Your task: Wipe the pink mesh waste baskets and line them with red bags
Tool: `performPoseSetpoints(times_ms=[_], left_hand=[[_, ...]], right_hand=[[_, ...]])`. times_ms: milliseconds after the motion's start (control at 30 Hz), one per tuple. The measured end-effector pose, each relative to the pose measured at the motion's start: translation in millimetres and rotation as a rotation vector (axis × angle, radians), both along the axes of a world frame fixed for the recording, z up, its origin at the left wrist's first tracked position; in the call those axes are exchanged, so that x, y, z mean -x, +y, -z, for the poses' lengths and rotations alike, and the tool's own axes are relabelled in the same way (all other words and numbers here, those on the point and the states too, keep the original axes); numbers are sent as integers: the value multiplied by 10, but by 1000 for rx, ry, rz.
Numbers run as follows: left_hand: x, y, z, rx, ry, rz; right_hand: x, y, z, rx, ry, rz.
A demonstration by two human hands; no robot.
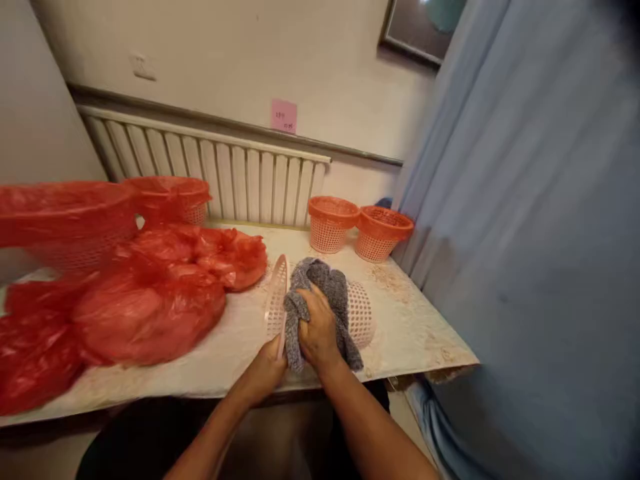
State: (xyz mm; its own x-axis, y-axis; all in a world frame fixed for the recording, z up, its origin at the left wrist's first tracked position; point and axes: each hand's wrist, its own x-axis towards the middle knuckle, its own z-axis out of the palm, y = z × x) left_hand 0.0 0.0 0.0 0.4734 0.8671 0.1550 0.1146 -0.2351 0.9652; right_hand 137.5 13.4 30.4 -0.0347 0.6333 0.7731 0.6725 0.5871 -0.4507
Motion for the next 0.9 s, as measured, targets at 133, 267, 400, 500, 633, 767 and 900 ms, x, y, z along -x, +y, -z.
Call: performPoseSetpoints(times_ms=[133,267,400,500,633,767,900], left_hand=[[5,-24,30,-39,51,-40],[1,-30,67,-55,77,-71],[-3,-20,115,-51,76,-62],[10,-11,150,-52,80,-58],[44,-17,181,-54,75,-28],[53,-23,203,-65,61,3],[18,-15,201,-63,56,-12]], right_hand=[[-302,241,-2,35,-8,75],[-801,377,104,164,59,294],[-1250,325,242,330,144,534],[-1357,202,382,296,211,585],[-1207,18,620,177,337,648],[-886,-160,760,114,410,619],[-480,-340,693,127,433,372]])
